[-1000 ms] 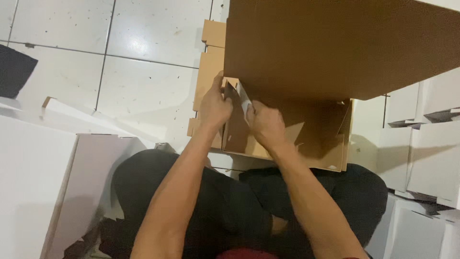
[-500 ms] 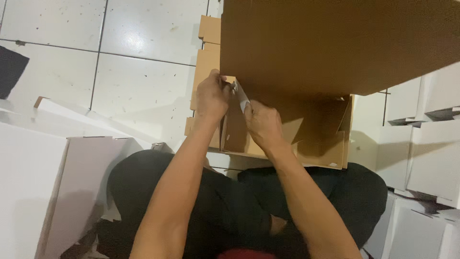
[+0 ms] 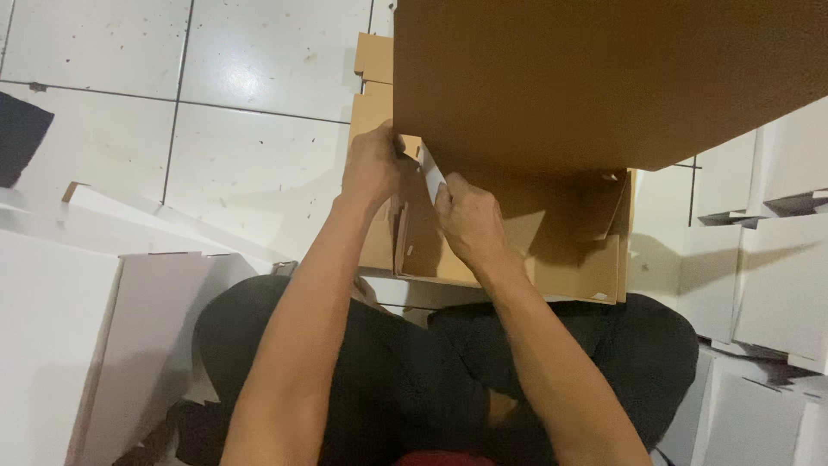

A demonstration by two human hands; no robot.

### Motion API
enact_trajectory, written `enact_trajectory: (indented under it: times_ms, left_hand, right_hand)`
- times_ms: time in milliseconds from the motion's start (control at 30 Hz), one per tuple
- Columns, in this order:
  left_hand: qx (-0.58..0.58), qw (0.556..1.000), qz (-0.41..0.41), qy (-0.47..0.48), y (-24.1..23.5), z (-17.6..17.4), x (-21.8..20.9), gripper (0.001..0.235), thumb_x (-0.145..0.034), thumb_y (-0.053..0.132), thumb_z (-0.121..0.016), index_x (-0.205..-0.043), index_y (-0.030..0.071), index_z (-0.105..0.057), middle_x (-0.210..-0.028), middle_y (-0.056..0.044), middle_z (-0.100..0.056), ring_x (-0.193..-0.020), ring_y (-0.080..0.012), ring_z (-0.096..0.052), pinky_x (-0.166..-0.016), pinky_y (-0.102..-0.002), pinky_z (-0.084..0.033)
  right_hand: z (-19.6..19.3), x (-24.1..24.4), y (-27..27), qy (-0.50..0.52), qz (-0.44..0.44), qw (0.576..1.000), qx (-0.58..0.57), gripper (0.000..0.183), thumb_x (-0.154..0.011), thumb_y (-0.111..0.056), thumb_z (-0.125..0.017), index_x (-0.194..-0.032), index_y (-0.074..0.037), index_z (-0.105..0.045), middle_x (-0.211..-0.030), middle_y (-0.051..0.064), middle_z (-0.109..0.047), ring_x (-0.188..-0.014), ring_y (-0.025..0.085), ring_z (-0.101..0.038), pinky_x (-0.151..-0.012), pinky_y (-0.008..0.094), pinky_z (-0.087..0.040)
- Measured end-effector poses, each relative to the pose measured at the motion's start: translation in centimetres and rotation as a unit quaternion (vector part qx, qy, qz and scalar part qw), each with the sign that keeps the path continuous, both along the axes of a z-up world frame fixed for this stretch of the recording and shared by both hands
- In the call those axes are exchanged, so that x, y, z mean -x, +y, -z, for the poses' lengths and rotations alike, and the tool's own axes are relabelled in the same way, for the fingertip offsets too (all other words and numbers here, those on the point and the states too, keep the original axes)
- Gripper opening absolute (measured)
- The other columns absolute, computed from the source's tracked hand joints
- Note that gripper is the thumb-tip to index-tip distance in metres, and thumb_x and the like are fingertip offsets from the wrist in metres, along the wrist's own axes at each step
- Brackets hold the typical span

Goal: The person sits on the floor and assembles a cardboard box by folding and taping its flaps. They then place a white box inside the assembled cardboard box and continue to fold and tape additional cardboard pieces.

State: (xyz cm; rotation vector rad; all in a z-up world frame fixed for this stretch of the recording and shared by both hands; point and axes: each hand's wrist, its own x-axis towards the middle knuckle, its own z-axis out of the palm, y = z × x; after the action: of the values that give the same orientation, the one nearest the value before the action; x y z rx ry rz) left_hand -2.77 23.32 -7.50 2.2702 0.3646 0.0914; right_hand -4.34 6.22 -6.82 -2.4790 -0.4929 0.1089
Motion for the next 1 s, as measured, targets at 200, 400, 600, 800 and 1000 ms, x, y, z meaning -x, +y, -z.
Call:
enact_trajectory:
  times_ms: [200, 400, 600, 800, 1000]
  left_hand:
    - [-0.048, 0.997, -0.014, 0.066, -0.5, -1.4, -0.9, 0.008, -0.071, 0.013, -0.069, -0.067, 0.008, -0.064, -0.061, -0.012, -0.064, -0.069, -0.0373, -0.066, -0.057, -0.044, -0.050]
    - [-0.052, 0.997, -0.003, 0.056, -0.3, -2.3, -1.1, 0.011, -0.079, 0.014, -0.071, -0.076, 0.006, -0.064, -0.066, -0.011, -0.064, -0.072, -0.0334, -0.067, -0.060, -0.042, -0.051]
    - [-0.065, 0.993, -0.018, 0.099, -1.1, -3.3, -0.7, 0.012, -0.079, 0.017, -0.071, -0.074, 0.008, -0.064, -0.067, -0.007, -0.066, -0.074, -0.0309, -0.067, -0.062, -0.040, -0.053]
    - [-0.035, 0.993, -0.025, 0.110, -0.8, -2.3, -1.8, 0.016, -0.082, 0.018, -0.069, -0.074, 0.006, -0.065, -0.065, -0.010, -0.063, -0.069, -0.0291, -0.067, -0.057, -0.037, -0.051]
    - [-0.043, 0.995, -0.027, 0.086, -1.2, -3.5, -1.3, 0.019, -0.084, 0.015, -0.065, -0.069, 0.005, -0.064, -0.060, -0.009, -0.061, -0.061, -0.0242, -0.065, -0.051, -0.031, -0.049]
  right_hand:
    - [4.0, -0.5, -1.2, -0.102, -0.038, 0.975, 0.194, 0.024, -0.089, -0.020, -0.049, -0.065, -0.018, -0.051, -0.046, -0.002, -0.048, -0.044, 0.014, -0.057, -0.039, 0.028, -0.042]
    - [0.8, -0.2, -0.1, 0.013, 0.034, 0.999, 0.005, 0.023, -0.089, -0.014, -0.051, -0.067, -0.008, -0.055, -0.050, 0.007, -0.051, -0.046, 0.015, -0.051, -0.041, 0.027, -0.037]
    - [2.3, -0.5, -0.5, 0.019, 0.034, 0.999, 0.007, 0.029, -0.087, -0.019, -0.052, -0.062, -0.005, -0.052, -0.047, 0.016, -0.050, -0.043, 0.033, -0.053, -0.038, 0.038, -0.035]
    - [1.7, -0.5, -0.5, 0.025, 0.035, 0.999, -0.002, 0.023, -0.086, -0.012, -0.050, -0.065, -0.007, -0.056, -0.048, 0.011, -0.050, -0.043, 0.018, -0.050, -0.040, 0.028, -0.035]
    - [0.0, 0.1, 0.1, 0.044, 0.045, 0.998, 0.005, 0.028, -0.087, -0.021, -0.050, -0.066, -0.003, -0.055, -0.052, 0.022, -0.053, -0.050, 0.040, -0.057, -0.044, 0.046, -0.038]
